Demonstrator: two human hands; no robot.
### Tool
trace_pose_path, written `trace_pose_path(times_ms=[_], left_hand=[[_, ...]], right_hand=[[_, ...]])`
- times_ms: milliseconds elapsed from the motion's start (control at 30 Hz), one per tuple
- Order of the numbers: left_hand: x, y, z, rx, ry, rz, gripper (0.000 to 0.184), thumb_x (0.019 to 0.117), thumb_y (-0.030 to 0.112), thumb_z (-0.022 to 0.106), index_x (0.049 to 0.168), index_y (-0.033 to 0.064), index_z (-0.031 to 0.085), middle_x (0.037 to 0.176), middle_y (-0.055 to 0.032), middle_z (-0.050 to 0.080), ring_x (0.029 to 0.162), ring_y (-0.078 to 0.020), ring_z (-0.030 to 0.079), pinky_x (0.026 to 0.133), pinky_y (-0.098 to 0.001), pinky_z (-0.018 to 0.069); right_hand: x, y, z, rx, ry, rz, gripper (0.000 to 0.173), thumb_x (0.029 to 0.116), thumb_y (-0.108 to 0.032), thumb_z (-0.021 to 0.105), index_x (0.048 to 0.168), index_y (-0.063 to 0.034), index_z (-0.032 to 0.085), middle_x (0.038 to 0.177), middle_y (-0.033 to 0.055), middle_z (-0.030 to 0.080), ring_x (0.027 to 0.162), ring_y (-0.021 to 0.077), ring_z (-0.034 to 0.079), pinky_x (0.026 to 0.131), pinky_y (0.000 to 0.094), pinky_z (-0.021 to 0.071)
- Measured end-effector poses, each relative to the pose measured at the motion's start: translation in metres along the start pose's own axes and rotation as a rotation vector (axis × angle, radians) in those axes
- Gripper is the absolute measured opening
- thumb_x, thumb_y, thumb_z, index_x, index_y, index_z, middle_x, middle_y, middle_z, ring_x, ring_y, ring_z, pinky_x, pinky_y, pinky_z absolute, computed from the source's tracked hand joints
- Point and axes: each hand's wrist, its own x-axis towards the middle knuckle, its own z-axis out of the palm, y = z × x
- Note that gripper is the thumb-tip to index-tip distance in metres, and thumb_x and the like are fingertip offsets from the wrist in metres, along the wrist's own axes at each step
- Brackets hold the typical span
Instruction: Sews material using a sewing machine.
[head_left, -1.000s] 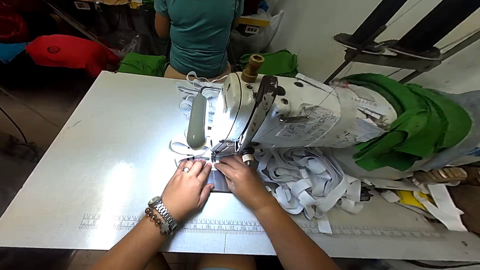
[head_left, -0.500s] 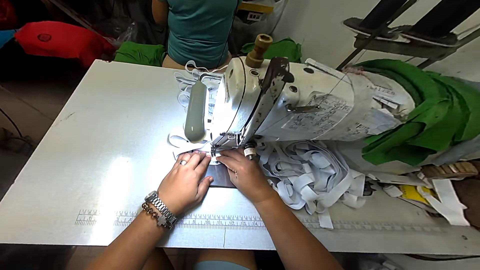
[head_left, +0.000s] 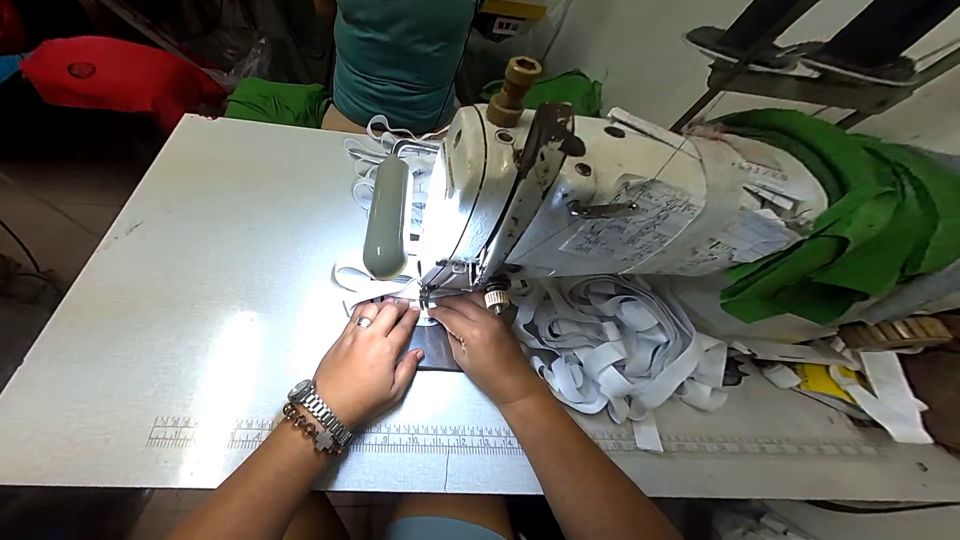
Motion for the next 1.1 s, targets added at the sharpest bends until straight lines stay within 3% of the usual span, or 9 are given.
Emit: trace_pose_path(times_ms=[367, 1100], left_hand=[[-0.0005, 0.0001, 0.0026, 0.019, 0.048, 0.016, 0.053, 0.1021, 0.038, 0.043, 0.14, 0.006, 0.062, 0.139, -0.0146, 0.061, 0.131, -0.0328, 0.055, 0.113, -0.0467, 0.0403], [-0.0001, 0.0, 0.0011, 0.004, 0.026, -0.014, 0.054, 0.1021, 0.04, 0.045, 0.141, 0.0072, 0.061, 0.143, -0.0124, 0.059, 0.134, -0.0312, 0.053, 0.114, -0.045, 0.0398]], right_hand=[[0.0008, -0.0037, -0.0009, -0.032, -0.003, 0.004, 0.026, 0.0883, 0.01, 0.064, 0.106, -0.0018, 0.078, 0.108, 0.0147, 0.075, 0.105, 0.0295, 0.07, 0.096, 0.0376, 0.0549], [0.0012, -0.0011, -0.0016, -0.026, -0.029, 0.02, 0.027, 0.0892, 0.009, 0.063, 0.108, -0.0032, 0.078, 0.109, 0.0147, 0.075, 0.105, 0.0307, 0.069, 0.096, 0.04, 0.0549]])
